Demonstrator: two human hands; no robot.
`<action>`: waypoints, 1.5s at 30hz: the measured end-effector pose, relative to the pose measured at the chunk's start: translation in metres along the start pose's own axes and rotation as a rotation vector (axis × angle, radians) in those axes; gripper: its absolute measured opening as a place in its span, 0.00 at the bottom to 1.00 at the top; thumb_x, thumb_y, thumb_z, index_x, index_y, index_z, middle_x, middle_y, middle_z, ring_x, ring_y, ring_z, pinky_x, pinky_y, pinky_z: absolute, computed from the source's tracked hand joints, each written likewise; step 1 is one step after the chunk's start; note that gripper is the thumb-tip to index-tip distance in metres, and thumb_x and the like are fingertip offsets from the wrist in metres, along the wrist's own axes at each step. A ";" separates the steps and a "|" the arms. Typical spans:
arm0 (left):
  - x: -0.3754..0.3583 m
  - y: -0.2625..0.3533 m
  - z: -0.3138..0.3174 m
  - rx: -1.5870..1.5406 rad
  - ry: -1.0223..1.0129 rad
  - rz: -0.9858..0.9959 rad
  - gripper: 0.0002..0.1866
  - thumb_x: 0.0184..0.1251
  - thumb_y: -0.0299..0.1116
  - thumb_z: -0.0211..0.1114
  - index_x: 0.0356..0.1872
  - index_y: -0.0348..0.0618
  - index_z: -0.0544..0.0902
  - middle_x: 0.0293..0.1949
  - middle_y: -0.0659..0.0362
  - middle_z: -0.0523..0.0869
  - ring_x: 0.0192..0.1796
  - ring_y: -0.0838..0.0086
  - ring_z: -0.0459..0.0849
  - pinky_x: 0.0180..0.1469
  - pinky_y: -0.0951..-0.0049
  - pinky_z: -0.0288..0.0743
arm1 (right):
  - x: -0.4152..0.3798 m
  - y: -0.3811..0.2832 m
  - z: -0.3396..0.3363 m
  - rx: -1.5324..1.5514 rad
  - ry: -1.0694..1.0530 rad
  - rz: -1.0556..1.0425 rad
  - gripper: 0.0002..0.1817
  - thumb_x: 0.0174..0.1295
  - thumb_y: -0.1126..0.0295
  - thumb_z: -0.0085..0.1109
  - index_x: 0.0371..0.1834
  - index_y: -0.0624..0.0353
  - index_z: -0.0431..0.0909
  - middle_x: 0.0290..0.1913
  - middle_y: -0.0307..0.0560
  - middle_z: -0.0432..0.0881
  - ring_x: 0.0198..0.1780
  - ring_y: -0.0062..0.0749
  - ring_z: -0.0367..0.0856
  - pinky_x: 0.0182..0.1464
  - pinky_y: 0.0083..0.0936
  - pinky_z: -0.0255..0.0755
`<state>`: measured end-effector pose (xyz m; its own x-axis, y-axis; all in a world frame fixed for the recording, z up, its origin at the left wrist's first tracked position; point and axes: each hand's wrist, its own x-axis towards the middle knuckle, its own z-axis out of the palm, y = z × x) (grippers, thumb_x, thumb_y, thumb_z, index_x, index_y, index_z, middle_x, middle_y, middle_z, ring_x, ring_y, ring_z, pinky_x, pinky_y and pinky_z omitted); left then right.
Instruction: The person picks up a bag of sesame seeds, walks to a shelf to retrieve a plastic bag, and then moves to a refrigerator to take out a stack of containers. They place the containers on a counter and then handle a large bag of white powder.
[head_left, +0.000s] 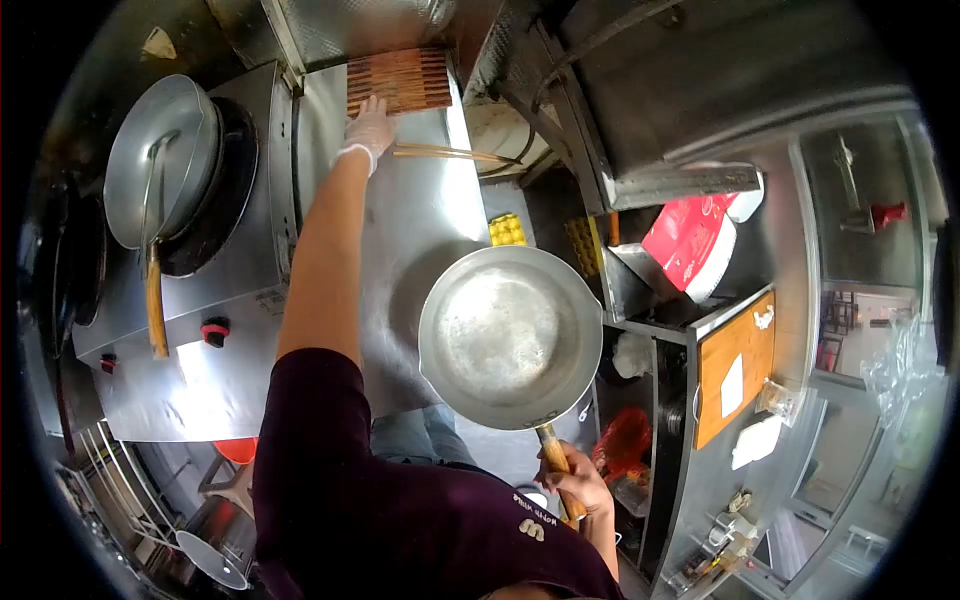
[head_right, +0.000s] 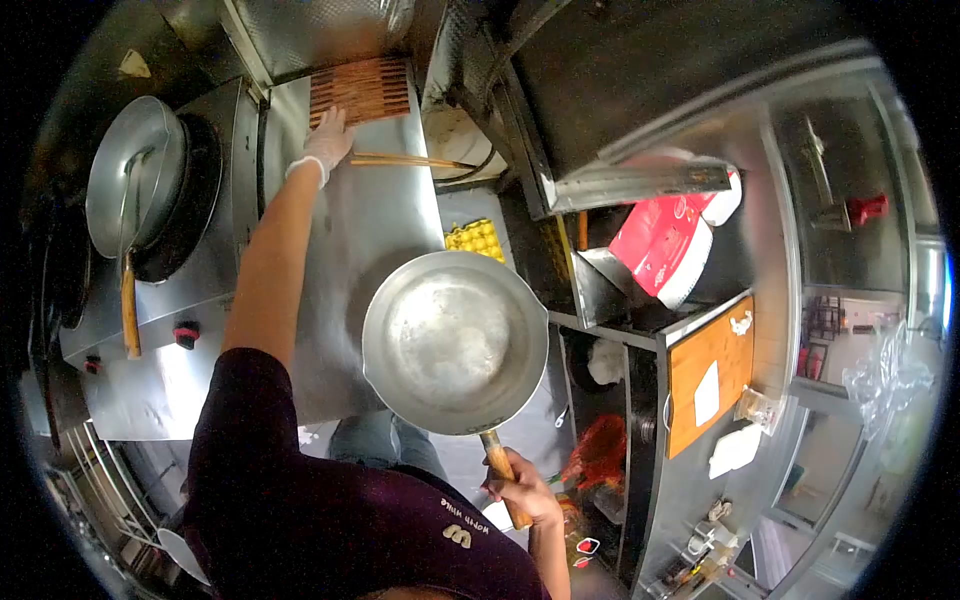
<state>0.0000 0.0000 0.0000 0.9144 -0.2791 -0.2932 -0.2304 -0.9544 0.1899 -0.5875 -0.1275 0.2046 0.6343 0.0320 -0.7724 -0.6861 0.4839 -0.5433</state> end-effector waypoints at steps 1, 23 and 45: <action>-0.018 0.003 0.010 0.001 0.002 0.007 0.32 0.68 0.51 0.36 0.69 0.47 0.48 0.71 0.60 0.44 0.72 0.70 0.42 0.70 0.58 0.41 | -0.013 -0.006 0.005 -0.004 0.019 0.024 0.21 0.46 0.79 0.54 0.48 0.65 0.67 0.29 0.46 0.75 0.27 0.23 0.72 0.30 0.17 0.66; -0.044 -0.043 0.010 -0.127 0.578 0.323 0.21 0.61 0.44 0.50 0.45 0.36 0.76 0.52 0.48 0.76 0.56 0.58 0.72 0.62 0.56 0.55 | 0.125 -0.137 0.063 -0.220 -0.191 -0.160 0.21 0.42 0.78 0.54 0.44 0.66 0.68 0.24 0.43 0.72 0.24 0.22 0.71 0.37 0.22 0.69; -0.322 0.013 0.058 -0.844 0.040 0.105 0.15 0.68 0.35 0.46 0.38 0.33 0.76 0.38 0.51 0.79 0.44 0.63 0.75 0.47 0.68 0.69 | 0.375 -0.172 0.124 -0.834 0.127 -1.031 0.27 0.53 0.53 0.56 0.48 0.64 0.70 0.34 0.54 0.80 0.38 0.43 0.78 0.40 0.37 0.70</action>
<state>-0.3168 0.0709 0.0426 0.9169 -0.3426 -0.2048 -0.0036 -0.5202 0.8540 -0.1876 -0.0899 0.0490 0.9858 -0.1259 0.1112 0.0448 -0.4411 -0.8963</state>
